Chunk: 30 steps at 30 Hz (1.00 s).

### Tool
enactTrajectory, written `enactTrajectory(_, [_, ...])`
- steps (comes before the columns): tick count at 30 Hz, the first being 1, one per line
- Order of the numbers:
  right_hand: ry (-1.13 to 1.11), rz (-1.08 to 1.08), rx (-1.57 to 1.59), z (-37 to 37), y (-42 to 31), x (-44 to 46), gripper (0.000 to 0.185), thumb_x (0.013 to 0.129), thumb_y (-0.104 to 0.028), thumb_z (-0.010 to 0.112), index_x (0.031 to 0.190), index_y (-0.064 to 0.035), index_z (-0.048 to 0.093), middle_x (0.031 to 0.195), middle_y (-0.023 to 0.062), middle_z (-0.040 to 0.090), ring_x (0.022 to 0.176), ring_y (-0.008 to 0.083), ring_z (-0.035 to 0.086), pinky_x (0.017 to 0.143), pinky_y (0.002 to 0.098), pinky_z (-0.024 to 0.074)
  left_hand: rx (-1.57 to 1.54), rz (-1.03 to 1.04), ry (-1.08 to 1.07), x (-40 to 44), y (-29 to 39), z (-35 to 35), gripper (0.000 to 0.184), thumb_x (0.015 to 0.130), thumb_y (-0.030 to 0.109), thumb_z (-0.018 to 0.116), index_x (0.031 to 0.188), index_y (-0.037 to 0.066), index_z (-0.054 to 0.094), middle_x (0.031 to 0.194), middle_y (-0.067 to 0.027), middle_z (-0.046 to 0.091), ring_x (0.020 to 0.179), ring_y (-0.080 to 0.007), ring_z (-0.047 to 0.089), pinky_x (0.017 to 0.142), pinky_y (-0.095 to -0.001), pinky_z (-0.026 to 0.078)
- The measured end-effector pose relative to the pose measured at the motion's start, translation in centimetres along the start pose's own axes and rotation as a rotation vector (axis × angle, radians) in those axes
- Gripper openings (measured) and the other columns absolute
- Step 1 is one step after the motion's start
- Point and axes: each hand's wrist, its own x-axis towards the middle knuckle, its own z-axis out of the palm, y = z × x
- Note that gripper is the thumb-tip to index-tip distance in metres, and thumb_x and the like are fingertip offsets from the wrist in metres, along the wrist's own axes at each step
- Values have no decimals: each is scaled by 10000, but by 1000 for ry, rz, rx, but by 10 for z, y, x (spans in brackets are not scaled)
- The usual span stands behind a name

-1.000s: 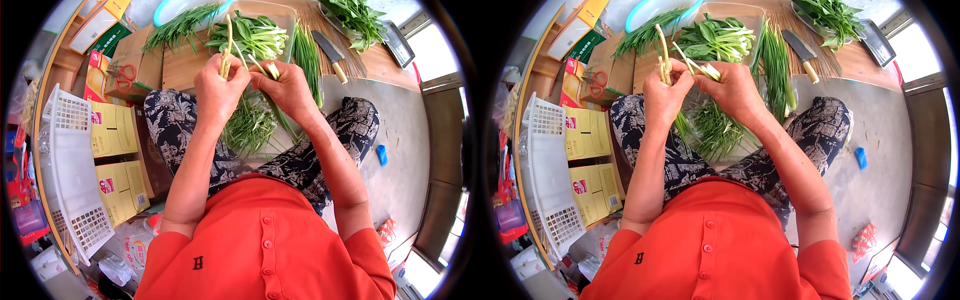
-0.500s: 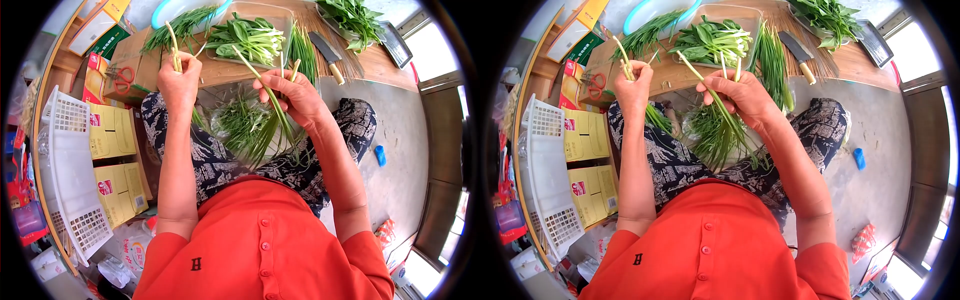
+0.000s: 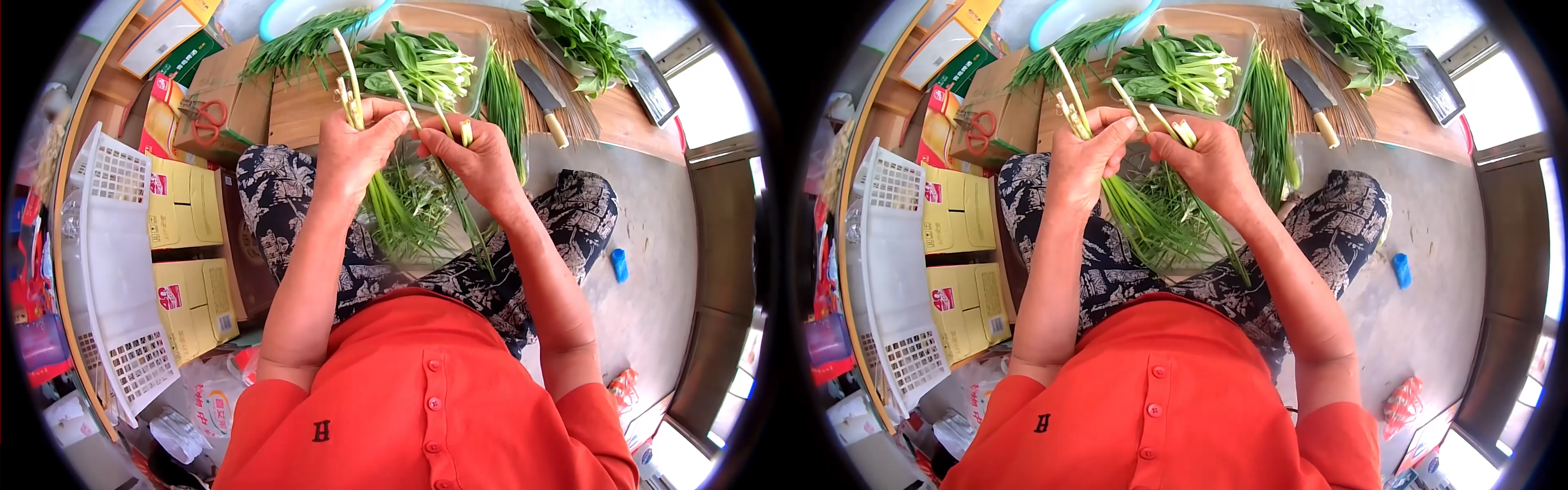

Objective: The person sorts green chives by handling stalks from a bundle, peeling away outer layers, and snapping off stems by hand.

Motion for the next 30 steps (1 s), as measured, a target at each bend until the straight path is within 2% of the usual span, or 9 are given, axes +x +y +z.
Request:
enactTrajectory(3, [-5,-45,2,2,3,0,171,913,-156,589,992,-26,667,762,-20,645,669,19,521,611,173,420,37,12,12,2,-2,-3,109,833,104,651,879,6,637,687,23,574,495,-19,428,414,-165,289])
enactTrajectory(5, [-79,64,141,0,0,0,186,926,-178,567,986,-39,673,741,-24,634,568,4,441,516,155,345,53,25,9,2,-2,-3,80,831,87,628,859,12,627,660,25,558,487,-18,421,414,-166,286])
enactTrajectory(8, [-120,163,286,-1,-4,0,211,936,-202,544,986,-45,675,720,-26,623,499,4,353,461,158,262,59,62,-13,3,-6,-5,64,832,83,612,841,20,609,641,27,547,481,-17,414,414,-168,284])
enactTrajectory(12, [-111,232,378,-2,-9,0,216,938,-207,537,972,-41,669,710,-19,621,478,17,343,448,169,252,-15,34,10,1,-5,-1,71,837,91,617,860,25,601,645,29,548,486,-18,418,414,-167,285])
enactTrajectory(17, [-35,128,414,2,3,3,155,913,-181,584,943,-54,667,711,-14,624,476,15,346,440,167,256,-28,41,-9,-1,-8,1,99,832,99,657,864,7,635,666,21,574,499,-14,433,423,-169,300])
enactTrajectory(19, [24,99,246,2,2,4,115,874,-151,638,878,-41,670,687,-22,621,567,19,455,502,177,351,-14,53,-20,-1,-9,0,99,825,90,667,853,-4,657,679,12,597,504,-13,443,432,-172,312])
enactTrajectory(22, [59,-10,164,5,10,5,111,859,-142,654,861,-33,672,677,-26,617,609,27,489,542,194,390,18,31,-3,-1,-8,3,122,829,110,671,872,5,626,656,39,544,496,-9,422,416,-160,285])
enactTrajectory(28, [46,-60,17,4,11,4,150,893,-178,628,921,-40,679,731,-40,622,633,7,488,563,169,385,106,4,65,1,-7,4,81,806,73,654,841,11,617,646,43,530,493,-5,408,413,-157,281])
enactTrajectory(30, [20,-19,40,3,3,2,134,883,-159,630,904,-34,677,714,-29,628,626,24,498,561,188,399,89,35,69,2,-8,1,77,762,49,642,809,-10,660,689,9,611,565,-29,498,485,-194,372])
